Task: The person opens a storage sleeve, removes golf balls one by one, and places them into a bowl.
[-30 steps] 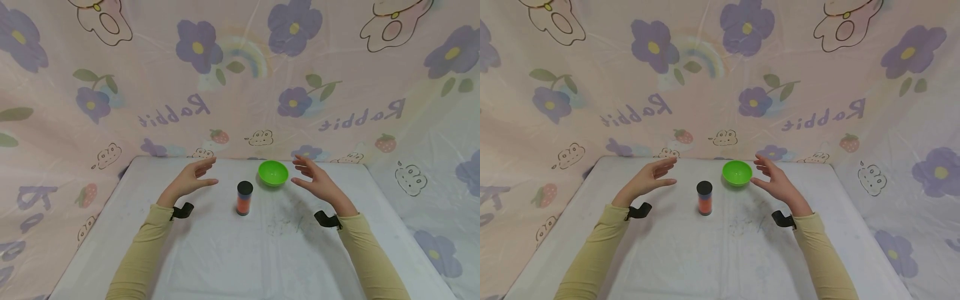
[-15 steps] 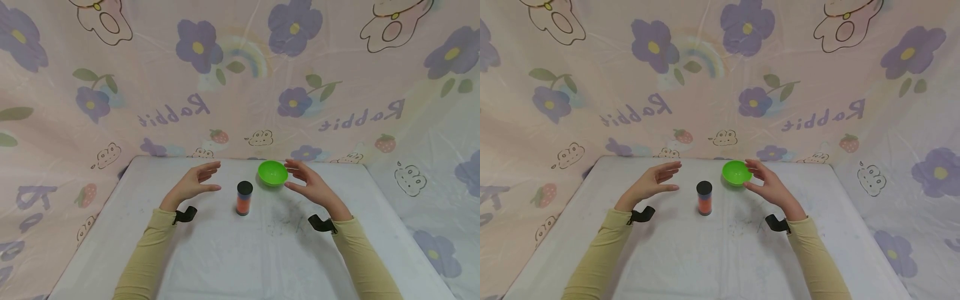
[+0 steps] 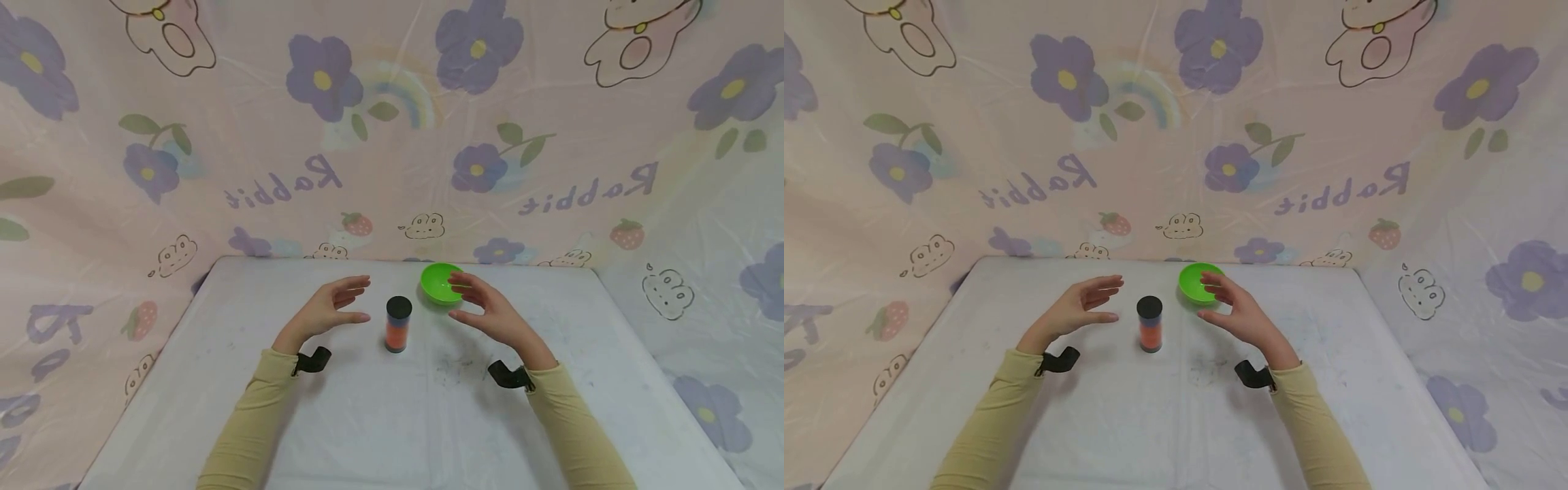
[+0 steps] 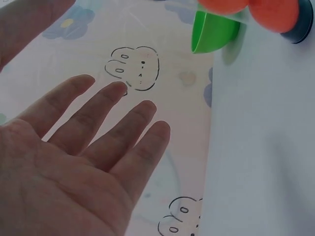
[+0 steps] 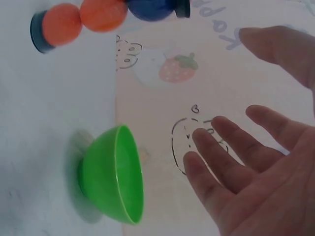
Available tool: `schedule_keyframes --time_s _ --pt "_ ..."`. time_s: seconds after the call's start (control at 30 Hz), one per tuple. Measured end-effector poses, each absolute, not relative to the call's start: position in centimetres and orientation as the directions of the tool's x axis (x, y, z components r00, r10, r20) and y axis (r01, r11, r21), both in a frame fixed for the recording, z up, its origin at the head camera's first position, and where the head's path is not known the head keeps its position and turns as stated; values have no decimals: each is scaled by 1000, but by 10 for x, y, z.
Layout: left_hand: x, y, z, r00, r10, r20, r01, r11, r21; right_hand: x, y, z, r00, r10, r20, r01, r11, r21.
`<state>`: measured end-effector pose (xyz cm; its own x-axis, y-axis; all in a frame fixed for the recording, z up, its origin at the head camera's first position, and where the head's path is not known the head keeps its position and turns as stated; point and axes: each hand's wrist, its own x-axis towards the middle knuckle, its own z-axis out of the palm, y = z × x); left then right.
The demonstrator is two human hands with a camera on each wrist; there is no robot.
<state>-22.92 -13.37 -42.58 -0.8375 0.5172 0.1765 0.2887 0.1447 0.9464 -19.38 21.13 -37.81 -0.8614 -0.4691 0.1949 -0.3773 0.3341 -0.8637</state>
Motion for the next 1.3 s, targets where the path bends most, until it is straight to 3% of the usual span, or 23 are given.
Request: schedule_keyframes --time_s 0.47,0.97,1.3 --pt "-211 -114 -422 -822 550 148 244 104 964 -191 190 -388 -846 -491 209 -383 285 -879" --pt "-225 -101 -467 -821 553 141 236 102 966 -190 168 -389 -823 -525 216 -408 283 -868" --pt "-215 -91 -456 -821 559 121 221 115 969 -189 153 -394 -812 -524 258 -424 225 -877"
